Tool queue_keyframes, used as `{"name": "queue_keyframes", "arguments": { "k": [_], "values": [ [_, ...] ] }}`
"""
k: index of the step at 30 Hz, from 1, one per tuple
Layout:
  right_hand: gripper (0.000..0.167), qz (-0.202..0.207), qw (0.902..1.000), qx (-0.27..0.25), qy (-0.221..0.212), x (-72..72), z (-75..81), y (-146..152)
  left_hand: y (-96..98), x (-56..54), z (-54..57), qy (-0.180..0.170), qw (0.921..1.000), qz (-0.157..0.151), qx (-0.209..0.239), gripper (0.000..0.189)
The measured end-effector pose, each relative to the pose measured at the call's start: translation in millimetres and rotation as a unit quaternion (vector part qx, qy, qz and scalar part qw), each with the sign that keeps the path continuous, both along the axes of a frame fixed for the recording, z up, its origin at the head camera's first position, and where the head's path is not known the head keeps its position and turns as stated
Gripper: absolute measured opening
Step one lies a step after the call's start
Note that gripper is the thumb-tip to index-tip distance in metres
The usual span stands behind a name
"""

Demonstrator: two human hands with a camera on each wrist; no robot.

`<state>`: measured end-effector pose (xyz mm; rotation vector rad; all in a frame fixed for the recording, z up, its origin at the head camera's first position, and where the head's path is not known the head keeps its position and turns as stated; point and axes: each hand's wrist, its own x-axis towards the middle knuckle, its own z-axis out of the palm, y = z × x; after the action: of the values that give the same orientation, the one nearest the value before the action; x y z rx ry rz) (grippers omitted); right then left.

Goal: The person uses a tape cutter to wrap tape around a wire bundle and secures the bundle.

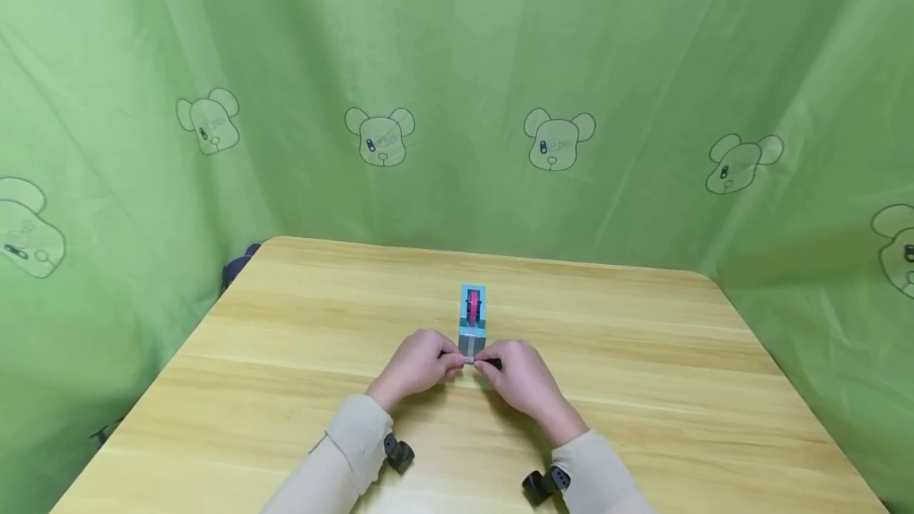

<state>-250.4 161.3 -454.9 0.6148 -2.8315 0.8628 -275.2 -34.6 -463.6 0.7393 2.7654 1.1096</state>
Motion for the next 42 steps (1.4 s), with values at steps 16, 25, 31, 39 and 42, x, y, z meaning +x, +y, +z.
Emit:
{"name": "queue_keyframes", "arguments": {
  "k": [16,25,31,39,42],
  "values": [
    [0.016,0.053,0.9916,-0.020,-0.116,-3.9,-1.7,7.8,2.0,2.8,-13.4,0.016,0.9998,-0.004,0.012,0.012],
    [0.014,0.040,0.9955,-0.019,-0.083,-5.5,-3.2,8.4,1.0,0.3,-8.6,0.009,0.9998,-0.014,0.014,0.010],
    [0.013,0.040,0.9972,-0.017,-0.061,-9.0,-3.0,7.2,-3.3,-7.4,-0.2,-0.016,0.9991,-0.040,0.003,0.011],
    [0.011,0.030,0.9990,-0.007,-0.032,-12.1,0.1,3.0,-8.8,-15.6,5.4,-0.094,0.9918,-0.086,0.006,0.035],
    [0.012,0.028,0.9991,-0.006,-0.030,-11.6,2.3,1.9,-9.0,-17.2,6.3,-0.094,0.9914,-0.090,0.002,0.035]
  ]
}}
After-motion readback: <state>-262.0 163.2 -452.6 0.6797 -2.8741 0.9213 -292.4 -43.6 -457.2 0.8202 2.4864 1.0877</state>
